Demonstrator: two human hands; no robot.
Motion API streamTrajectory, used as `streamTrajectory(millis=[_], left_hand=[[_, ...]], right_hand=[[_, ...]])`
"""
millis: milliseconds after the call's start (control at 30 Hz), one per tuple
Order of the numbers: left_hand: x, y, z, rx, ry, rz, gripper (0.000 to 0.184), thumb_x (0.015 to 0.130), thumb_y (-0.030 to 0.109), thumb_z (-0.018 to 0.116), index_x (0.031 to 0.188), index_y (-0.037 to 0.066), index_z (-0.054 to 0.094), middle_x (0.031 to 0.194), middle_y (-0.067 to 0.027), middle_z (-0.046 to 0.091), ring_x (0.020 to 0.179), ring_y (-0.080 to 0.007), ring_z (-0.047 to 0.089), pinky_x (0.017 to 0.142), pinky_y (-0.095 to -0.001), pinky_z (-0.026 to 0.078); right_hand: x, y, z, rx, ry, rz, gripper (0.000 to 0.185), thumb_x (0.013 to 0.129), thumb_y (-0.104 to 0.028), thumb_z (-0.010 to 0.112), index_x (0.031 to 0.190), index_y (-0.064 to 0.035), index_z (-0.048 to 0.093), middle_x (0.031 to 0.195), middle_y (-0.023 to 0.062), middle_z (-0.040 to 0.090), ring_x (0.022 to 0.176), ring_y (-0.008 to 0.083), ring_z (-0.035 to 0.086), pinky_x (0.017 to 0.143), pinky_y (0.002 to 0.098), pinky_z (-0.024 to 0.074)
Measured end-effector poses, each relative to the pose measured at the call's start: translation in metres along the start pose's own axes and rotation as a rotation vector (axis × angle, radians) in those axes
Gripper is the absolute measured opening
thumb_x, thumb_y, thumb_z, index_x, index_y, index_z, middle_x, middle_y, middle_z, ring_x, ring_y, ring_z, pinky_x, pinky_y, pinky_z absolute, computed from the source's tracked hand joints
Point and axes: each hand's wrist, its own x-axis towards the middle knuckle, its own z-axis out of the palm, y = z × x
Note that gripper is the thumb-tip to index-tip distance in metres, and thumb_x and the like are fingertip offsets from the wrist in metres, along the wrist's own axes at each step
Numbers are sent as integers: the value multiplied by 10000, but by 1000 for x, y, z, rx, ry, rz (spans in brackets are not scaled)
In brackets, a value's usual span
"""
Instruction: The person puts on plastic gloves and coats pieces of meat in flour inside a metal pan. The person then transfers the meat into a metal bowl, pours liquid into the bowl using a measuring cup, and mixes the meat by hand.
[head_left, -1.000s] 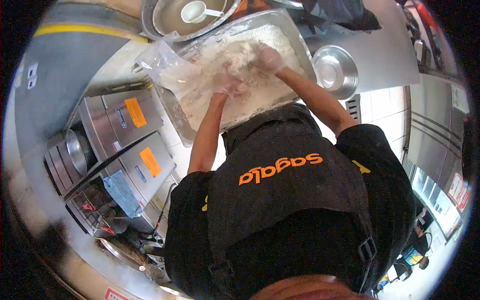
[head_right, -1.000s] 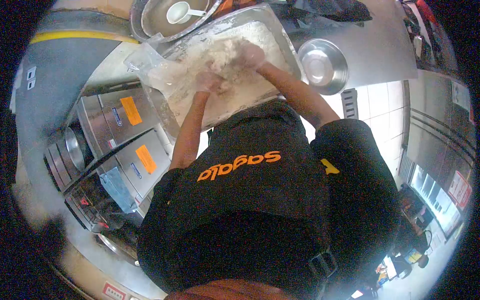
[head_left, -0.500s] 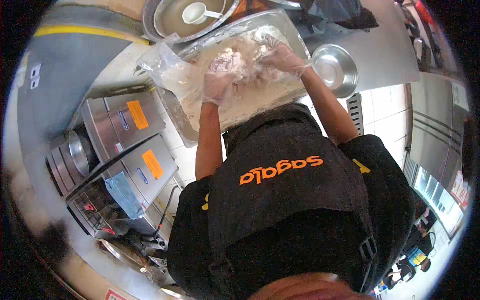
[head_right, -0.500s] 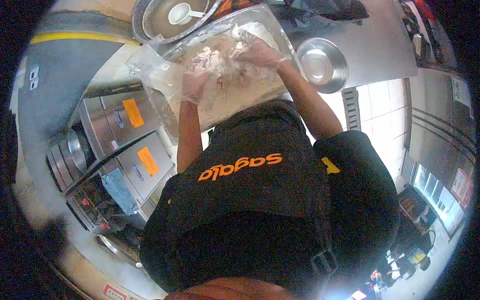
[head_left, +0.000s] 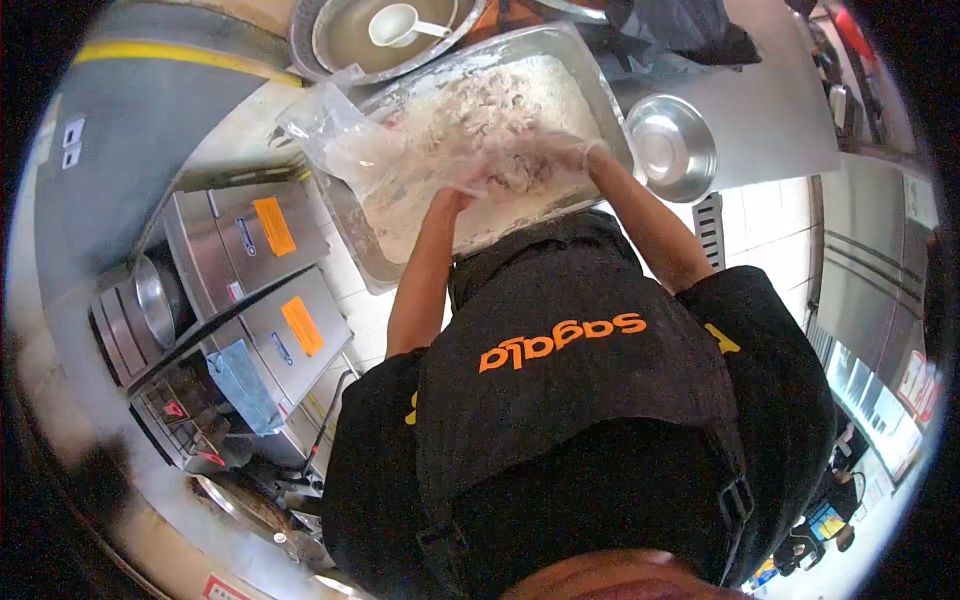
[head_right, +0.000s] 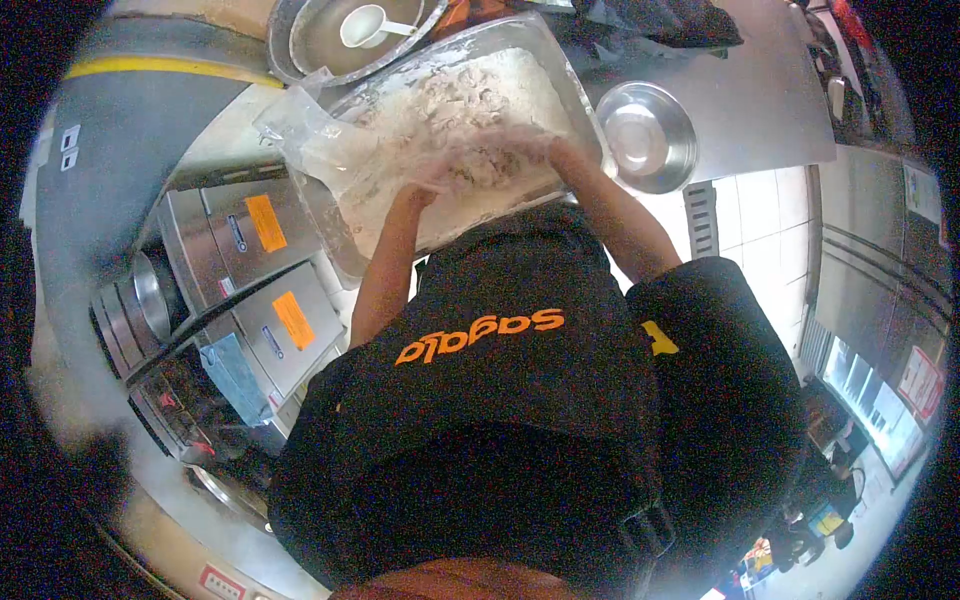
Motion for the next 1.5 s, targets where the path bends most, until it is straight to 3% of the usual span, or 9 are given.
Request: streamTrajectory(millis=[133,267,467,800,1100,1200,1300,1400,1500], left_hand=[[23,10,12,-256,-50,-144,491,734,235,600,1200,139,479,1075,-130,554,921,-209,536,777,-327,436],[-6,27,-6,969,353,464,481,667,285,649,1098,101,539,986,-118,591,862,-238,563,720,-331,452],[-44,90,-26,471,406,196,303,685,220,671,965,126,602,870,-73,628,776,-204,592,656,-305,477],[-3,47,-44,-168,353,309,584,698,292,687,1151,2,461,1155,-134,491,985,-193,509,806,-295,437],[81,56,-43,-646,433,-443,588,853,475,438,1280,85,331,1129,-84,514,1015,-218,508,868,-384,412],[100,17,-45,-828,103,-92,670,792,599,431,1195,66,481,1185,-144,475,1032,-176,483,804,-361,428],[64,2,-59,-20,122,-198,547,767,520,521,1119,103,547,1126,-177,507,949,-175,528,752,-362,457],[-5,45,-44,772,2,565,528,697,423,611,1121,120,527,1099,-237,491,942,-249,538,728,-367,468],[-4,4,4,1132,312,249,552,651,340,640,1136,125,489,1114,-250,471,971,-327,515,746,-373,460]], right_hand=[[6,-20,9,-101,55,-80,477,787,-300,571,1186,-50,489,1248,105,450,1136,207,399,967,283,292],[-4,-28,-1,-79,190,-225,443,755,-280,620,1129,-63,524,1080,80,546,953,137,488,800,273,389],[-38,-84,-9,-340,411,39,314,686,-239,704,924,-57,609,789,69,618,592,146,554,581,303,466],[-27,-80,-42,-302,208,-195,588,748,-313,622,1242,-76,409,1208,150,472,1119,209,438,943,307,348],[102,-33,-28,-27,213,-235,653,783,-407,560,1288,-54,344,1284,150,399,1203,277,358,991,327,300],[93,-33,-24,117,88,-456,666,779,-455,553,1289,-77,351,1260,161,421,1170,259,394,936,313,355],[67,-19,-30,-390,-41,-401,700,747,-478,578,1287,-91,355,1251,191,416,1120,248,437,882,319,397],[40,12,-2,-1001,175,-331,644,704,-358,619,1256,-109,400,1285,182,381,1108,302,444,918,330,363],[30,16,18,-1251,440,-516,662,662,-329,643,1254,-146,409,1306,159,355,1095,331,452,910,359,372]])
